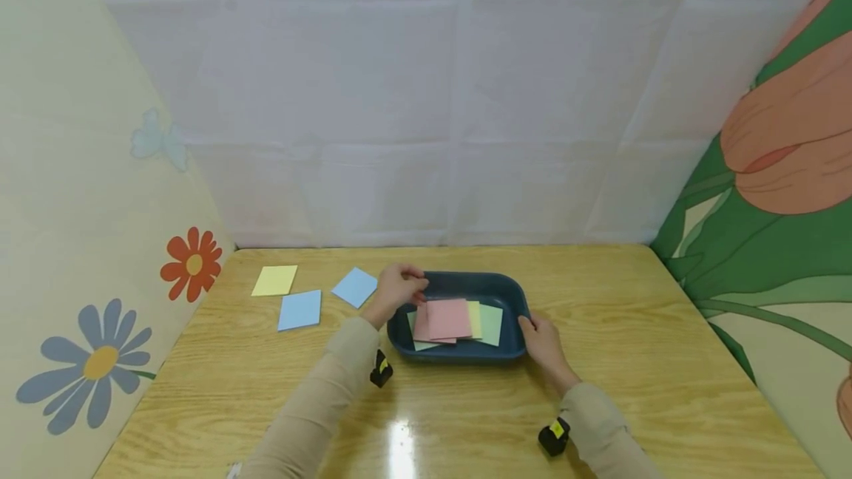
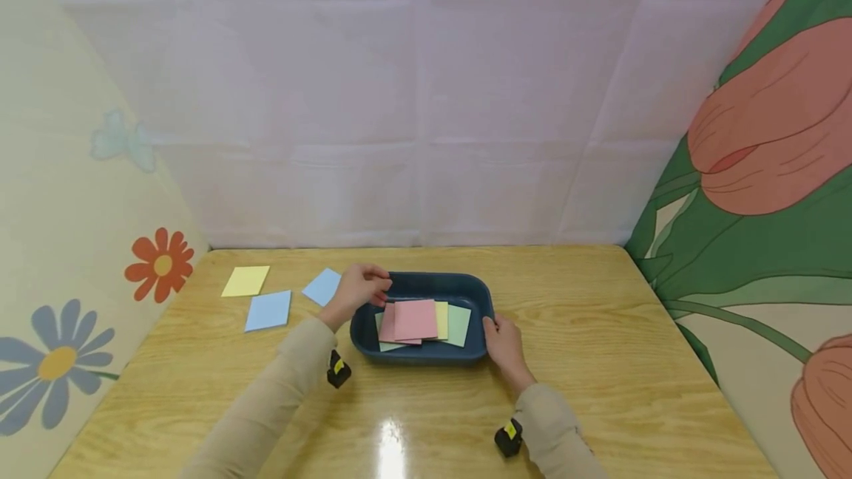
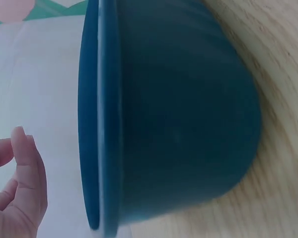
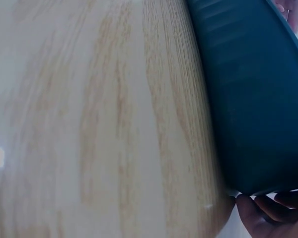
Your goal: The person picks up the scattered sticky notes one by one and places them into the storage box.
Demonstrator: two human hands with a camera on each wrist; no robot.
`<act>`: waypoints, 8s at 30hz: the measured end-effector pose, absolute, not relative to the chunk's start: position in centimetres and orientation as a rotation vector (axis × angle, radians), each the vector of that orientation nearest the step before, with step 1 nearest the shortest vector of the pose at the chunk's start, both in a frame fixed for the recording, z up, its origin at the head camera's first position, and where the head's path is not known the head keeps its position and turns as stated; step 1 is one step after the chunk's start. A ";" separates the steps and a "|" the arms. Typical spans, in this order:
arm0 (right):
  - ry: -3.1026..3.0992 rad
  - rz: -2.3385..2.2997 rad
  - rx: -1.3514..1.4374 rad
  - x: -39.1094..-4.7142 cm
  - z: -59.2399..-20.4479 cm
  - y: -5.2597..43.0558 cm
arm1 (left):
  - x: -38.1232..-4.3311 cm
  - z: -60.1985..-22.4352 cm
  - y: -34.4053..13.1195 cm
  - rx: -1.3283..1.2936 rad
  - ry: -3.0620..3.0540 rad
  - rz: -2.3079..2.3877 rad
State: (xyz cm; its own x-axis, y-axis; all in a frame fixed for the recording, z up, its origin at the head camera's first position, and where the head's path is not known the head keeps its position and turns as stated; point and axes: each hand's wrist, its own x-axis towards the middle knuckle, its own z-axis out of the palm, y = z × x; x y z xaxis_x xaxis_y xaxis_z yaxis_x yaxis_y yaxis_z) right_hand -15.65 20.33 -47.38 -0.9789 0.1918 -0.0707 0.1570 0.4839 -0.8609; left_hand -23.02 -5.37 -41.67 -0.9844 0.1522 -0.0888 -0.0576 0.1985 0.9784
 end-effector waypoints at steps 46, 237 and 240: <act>-2.686 1.549 -0.306 -15.5 -47.3 20.4 | -27.9 -40.1 -13.1 -0.108 2.689 1.672; -2.641 1.565 -0.303 -15.5 -47.6 20.2 | -28.7 -42.4 -16.6 -0.241 2.279 1.997; -2.642 1.568 -0.305 -15.5 -47.5 20.2 | -28.6 -42.1 -16.2 -0.227 2.250 2.011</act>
